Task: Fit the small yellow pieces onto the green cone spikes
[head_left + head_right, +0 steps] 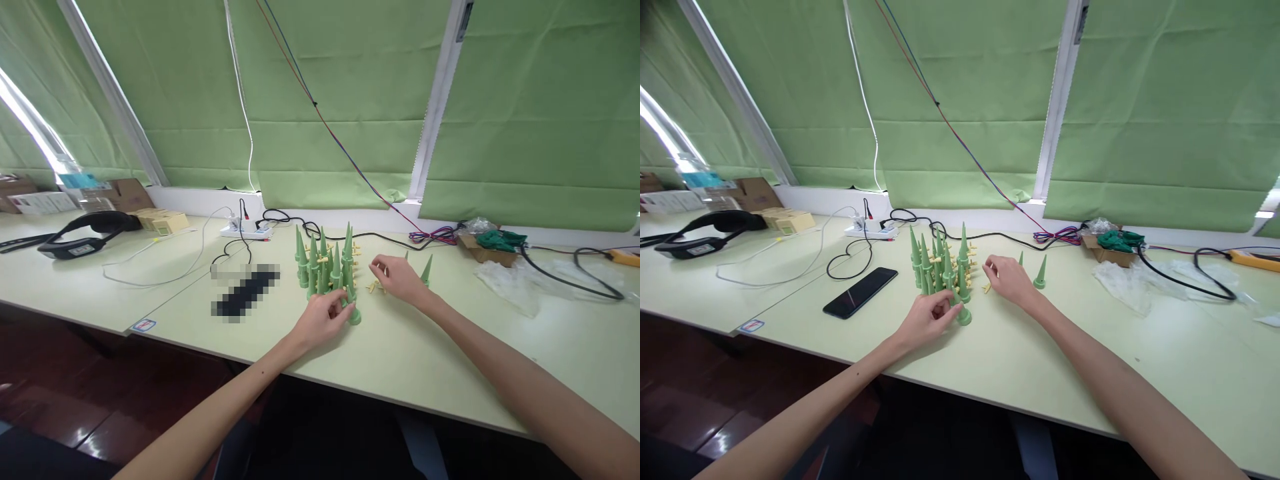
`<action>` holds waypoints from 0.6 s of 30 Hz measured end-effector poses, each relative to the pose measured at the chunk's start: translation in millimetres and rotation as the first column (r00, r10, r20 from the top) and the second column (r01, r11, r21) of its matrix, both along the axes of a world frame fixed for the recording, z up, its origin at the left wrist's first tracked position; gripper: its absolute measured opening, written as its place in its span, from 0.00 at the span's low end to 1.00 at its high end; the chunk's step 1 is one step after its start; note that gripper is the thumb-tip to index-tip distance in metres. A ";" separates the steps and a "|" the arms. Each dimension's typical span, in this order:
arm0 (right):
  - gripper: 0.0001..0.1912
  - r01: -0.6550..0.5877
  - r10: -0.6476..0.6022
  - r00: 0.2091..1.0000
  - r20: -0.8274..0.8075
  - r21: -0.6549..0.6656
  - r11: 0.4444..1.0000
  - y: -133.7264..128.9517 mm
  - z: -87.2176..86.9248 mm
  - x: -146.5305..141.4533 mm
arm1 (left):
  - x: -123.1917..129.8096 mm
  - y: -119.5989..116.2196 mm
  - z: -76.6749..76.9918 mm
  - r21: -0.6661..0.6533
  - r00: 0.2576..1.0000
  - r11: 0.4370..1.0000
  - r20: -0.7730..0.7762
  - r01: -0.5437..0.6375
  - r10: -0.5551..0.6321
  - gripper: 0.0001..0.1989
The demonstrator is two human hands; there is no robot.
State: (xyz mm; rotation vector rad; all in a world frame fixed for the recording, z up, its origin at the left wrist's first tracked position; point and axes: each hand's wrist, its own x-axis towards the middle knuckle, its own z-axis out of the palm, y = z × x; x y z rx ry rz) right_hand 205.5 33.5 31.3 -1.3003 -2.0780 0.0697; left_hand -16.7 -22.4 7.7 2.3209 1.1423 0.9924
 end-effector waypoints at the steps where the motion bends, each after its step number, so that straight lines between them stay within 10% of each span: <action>1: 0.11 0.014 -0.011 0.998 0.063 -0.039 0.999 -0.2 -7.2 5.1 | 0.5 0.1 -1.4 -0.003 1.000 1.000 -0.006 -0.007 0.007 0.10; 18: 0.13 -0.015 0.039 0.961 0.275 -0.089 0.996 -14.3 -29.9 18.0 | 4.9 -7.6 -2.5 0.012 0.989 1.000 -0.145 0.004 -0.002 0.12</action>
